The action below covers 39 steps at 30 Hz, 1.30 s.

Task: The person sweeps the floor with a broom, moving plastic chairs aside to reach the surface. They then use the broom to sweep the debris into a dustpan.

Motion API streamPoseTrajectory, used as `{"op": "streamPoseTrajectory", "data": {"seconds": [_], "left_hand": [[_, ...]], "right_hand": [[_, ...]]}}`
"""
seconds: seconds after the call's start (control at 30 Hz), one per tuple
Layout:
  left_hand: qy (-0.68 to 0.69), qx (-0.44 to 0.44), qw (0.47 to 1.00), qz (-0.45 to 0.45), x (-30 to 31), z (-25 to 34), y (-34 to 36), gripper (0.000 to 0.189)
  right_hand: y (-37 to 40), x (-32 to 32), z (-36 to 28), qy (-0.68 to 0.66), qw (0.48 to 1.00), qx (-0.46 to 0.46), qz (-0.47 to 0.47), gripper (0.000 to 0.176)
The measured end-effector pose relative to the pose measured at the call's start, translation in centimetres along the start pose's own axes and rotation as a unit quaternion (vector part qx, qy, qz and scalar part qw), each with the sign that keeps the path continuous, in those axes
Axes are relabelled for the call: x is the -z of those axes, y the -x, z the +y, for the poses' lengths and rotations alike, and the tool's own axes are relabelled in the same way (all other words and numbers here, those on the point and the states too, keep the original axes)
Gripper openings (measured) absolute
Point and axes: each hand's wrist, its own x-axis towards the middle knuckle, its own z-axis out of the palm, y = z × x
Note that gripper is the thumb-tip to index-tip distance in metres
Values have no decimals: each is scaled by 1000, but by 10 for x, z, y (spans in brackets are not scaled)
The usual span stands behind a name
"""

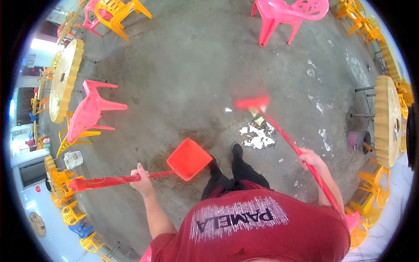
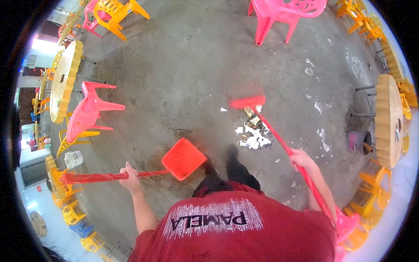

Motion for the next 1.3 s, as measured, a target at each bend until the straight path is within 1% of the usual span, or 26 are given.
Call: {"op": "streamPoseTrajectory", "data": {"seconds": [0.03, 0.13, 0.23, 0.27, 0.33, 0.4, 0.47, 0.53, 0.57, 0.6, 0.67, 0.73, 0.8, 0.9, 0.93, 1.03, 1.1, 1.17, 1.27, 1.3], "left_hand": [[3, 2, 1000, 1, 3, -2, -1, 38], [26, 5, 1000, 11, 10, -5, 3, 37], [48, -2, 999, 16, 15, -1, 11, 37], [46, -5, 999, 19, 14, 1, 15, 37], [37, -22, 999, 22, 12, -1, 19, 37], [19, -45, 999, 18, 13, -7, 23, 37], [15, -29, 999, 19, 14, 0, 27, 37], [19, -26, 999, 18, 13, 6, 29, 36], [13, -37, 999, 23, 15, 8, 28, 36], [9, -44, 999, 31, 16, 6, 31, 36], [13, -43, 998, 42, 19, 4, 35, 37], [31, -32, 998, 50, 22, 2, 35, 37], [18, -31, 997, 62, 22, 1, 35, 37], [3, -27, 997, 67, 26, -6, 38, 38], [2, -27, 998, 65, 25, -7, 37, 38], [-18, -15, 998, 66, 22, -4, 40, 38], [-14, -10, 998, 62, 16, 3, 43, 38], [-19, -8, 998, 55, 15, 6, 47, 38], [-15, -15, 998, 53, 8, 8, 43, 38], [-6, -13, 998, 53, 8, 9, 44, 38]], "right_hand": [[20, -1, 3, -4, 1000, -15, 0, 53], [81, -14, -15, 39, 999, -12, 12, 59], [92, -24, -39, 69, 997, -9, 25, 59], [76, -21, -42, 90, 996, 24, -6, 58], [40, -33, -66, 86, 994, 68, -24, 56], [-21, -46, -88, 121, 985, 107, -61, 53], [-84, -65, -104, 164, 978, 118, -56, 52], [-95, -76, -110, 206, 970, 108, -71, 52], [-97, -80, -110, 226, 966, 101, -77, 52], [-100, -67, -89, 262, 958, 98, -70, 52], [-42, -46, -69, 234, 967, 63, -77, 57], [11, -26, -54, 220, 971, 32, -91, 47], [54, -18, -50, 224, 971, -8, -80, 55], [84, -21, -56, 243, 967, -11, -74, 60], [83, -24, -61, 269, 958, 10, -93, 62], [58, -54, -83, 321, 940, 28, -108, 64], [9, -70, -78, 352, 922, 90, -133, 62], [-34, -86, -70, 337, 923, 101, -153, 61], [-28, -76, -66, 352, 922, 70, -146, 61], [-19, -63, -61, 337, 929, 60, -143, 61]]}}
